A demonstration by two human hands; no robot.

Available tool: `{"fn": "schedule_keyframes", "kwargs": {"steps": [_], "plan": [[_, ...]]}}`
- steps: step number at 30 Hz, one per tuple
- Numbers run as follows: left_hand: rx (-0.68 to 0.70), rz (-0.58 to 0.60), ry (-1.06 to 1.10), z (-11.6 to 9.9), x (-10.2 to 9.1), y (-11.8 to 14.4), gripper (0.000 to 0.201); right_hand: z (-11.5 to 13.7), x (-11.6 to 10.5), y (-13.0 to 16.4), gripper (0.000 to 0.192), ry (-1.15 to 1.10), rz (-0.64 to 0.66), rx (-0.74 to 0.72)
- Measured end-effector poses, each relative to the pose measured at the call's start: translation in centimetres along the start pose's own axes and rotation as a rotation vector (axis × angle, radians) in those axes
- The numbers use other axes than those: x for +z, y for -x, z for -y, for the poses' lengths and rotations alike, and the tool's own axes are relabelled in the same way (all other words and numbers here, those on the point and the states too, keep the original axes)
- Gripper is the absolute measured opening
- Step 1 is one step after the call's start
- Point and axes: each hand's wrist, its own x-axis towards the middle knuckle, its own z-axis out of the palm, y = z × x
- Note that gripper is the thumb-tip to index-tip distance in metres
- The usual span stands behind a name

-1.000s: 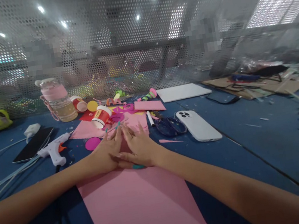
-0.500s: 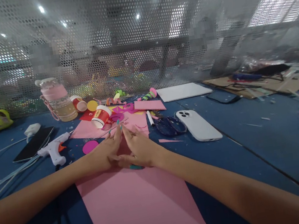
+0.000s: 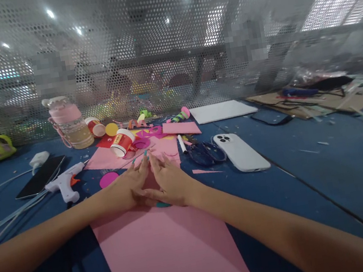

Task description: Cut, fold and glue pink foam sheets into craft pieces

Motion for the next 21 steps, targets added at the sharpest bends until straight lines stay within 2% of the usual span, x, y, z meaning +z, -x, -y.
{"fn": "schedule_keyframes", "kwargs": {"steps": [6, 12, 15, 21], "plan": [[-0.030, -0.012, 0.044, -0.3, 0.2, -0.3, 0.098, 0.1, 0.1, 0.3, 0.091, 0.011, -0.047, -0.065], [0.000, -0.145, -0.018, 0.7, 1.3, -1.1, 0.089, 0.2, 0.2, 0.3, 0.096, 0.044, -0.046, -0.040], [0.041, -0.130, 0.000, 1.0, 1.8, -1.5, 0.089, 0.4, -0.1, 0.3, 0.096, 0.033, -0.030, -0.029], [-0.088, -0.002, 0.008, 0.5, 1.2, -1.7, 0.091, 0.3, -0.1, 0.6, 0.099, -0.147, -0.092, 0.022]]}}
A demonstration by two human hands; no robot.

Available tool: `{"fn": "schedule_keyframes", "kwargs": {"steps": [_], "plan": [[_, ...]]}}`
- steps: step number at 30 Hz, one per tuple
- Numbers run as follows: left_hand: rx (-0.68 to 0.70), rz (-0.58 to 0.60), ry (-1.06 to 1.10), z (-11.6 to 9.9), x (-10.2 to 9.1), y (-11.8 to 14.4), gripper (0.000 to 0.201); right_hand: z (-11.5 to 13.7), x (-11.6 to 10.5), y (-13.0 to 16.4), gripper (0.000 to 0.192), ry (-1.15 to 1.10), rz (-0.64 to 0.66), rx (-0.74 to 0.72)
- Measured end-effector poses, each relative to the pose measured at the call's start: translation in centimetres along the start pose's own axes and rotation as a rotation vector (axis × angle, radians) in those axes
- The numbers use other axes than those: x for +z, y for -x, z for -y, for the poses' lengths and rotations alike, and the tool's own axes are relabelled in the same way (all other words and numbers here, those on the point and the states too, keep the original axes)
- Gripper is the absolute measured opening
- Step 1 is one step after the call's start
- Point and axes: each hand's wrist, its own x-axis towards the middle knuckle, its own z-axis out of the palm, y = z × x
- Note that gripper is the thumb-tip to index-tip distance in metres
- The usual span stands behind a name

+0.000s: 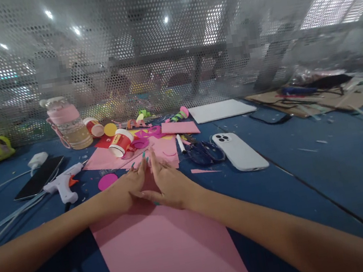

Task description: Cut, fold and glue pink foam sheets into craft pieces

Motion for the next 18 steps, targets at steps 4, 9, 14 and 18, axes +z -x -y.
{"fn": "schedule_keyframes", "kwargs": {"steps": [4, 9, 14, 18], "plan": [[0.068, -0.025, -0.069, -0.1, -0.1, 0.6, 0.081, -0.2, 0.3, 0.0, 0.094, 0.031, 0.036, -0.055], [0.087, -0.092, -0.079, -0.1, 0.6, 1.4, 0.070, 0.1, 0.2, 0.1, 0.095, 0.124, 0.056, -0.059], [0.030, -0.138, -0.029, 0.0, 1.0, 0.7, 0.077, 0.3, 0.2, 0.3, 0.093, 0.152, 0.052, -0.033], [0.009, -0.120, -0.037, 0.5, 1.7, -0.3, 0.079, 0.5, 0.2, 0.3, 0.091, 0.159, 0.049, -0.041]]}}
